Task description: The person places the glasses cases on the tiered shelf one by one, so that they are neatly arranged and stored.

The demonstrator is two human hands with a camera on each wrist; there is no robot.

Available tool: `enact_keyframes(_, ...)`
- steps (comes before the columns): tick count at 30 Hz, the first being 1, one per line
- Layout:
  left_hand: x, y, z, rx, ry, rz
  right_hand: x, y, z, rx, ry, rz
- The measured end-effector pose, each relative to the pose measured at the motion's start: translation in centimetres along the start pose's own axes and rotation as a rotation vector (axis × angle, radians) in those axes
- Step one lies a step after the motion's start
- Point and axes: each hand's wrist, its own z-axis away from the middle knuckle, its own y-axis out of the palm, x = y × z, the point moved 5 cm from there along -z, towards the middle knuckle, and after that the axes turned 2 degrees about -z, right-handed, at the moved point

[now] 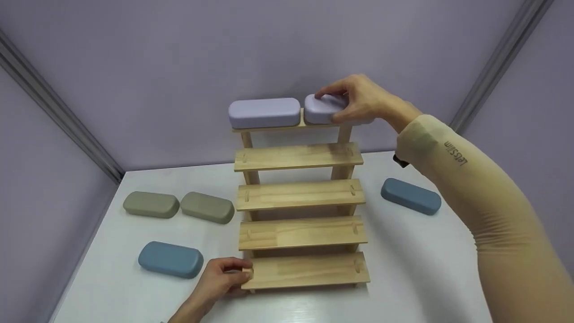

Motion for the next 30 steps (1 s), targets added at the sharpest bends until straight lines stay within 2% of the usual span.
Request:
enact_keyframes(7,0.15,-0.08,0.01,0.0,0.001,-0.003,0.09,0.49,-0.38,0.023,0.007,-0.005)
enact_keyframes(20,-0.07,-0.18,0.1,-0.015,0.031,-0.028,0.14,0.6,-0.39,0.006,-0.009,-0.02)
enact_keyframes(30,-0.01,-0.06,0.2,-0.008,0.009,-0.01,-0.06,0.74,-0.67,-0.003,-0.016,-0.019)
